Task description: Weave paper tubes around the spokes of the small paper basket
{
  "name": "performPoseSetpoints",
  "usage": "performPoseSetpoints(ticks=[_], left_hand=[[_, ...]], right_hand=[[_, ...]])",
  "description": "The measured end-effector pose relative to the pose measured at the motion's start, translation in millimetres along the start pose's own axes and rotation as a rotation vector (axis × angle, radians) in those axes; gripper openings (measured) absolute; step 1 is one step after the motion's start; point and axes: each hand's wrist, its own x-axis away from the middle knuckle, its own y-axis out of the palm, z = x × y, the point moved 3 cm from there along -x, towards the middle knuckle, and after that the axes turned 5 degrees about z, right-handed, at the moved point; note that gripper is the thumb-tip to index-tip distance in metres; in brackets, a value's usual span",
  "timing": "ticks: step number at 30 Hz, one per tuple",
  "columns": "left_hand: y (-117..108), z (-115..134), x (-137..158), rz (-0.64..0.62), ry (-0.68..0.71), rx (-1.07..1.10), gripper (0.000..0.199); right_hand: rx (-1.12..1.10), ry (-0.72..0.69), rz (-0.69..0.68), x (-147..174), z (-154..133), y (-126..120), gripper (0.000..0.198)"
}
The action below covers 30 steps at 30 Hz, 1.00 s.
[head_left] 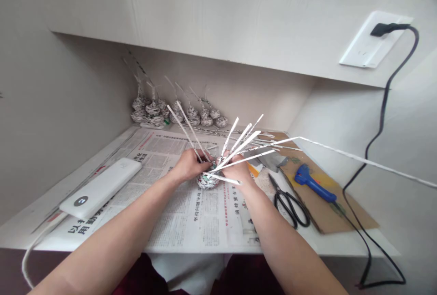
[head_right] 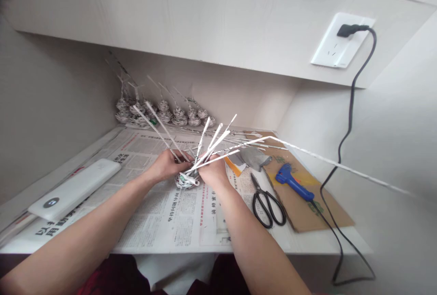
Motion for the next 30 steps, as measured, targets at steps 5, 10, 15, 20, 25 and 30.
performPoseSetpoints(ticks=[5,10,15,20,25,30], left_hand=[[2,-1,1,0.036,0.0,0.008,0.019],[3,-3,1,0.115,-0.006,0.013,0.019],[4,-4,1,0.161,0.036,0.009,0.016],[6,-5,1,0.18,0.048,0.0,0.015],[5,-3,1,0.164,0.02,0.041,0.014],[4,0,1,0.185,0.027,0.12,0.011]], right_hand=[[-0.13,0.007,0.04,-2,-3,-1,0.017],[-0.304,0.055,0.212,-4,3,1,0.018],[-0.478,0.141,0.203,-6,10,6,0.025],[-0.585,0.217,0.185,-5,4,6,0.023],[-0.522,0.012,0.165,-1,-12,2,0.018],[-0.517,0.016,0.154,-1,-11,2,0.028]])
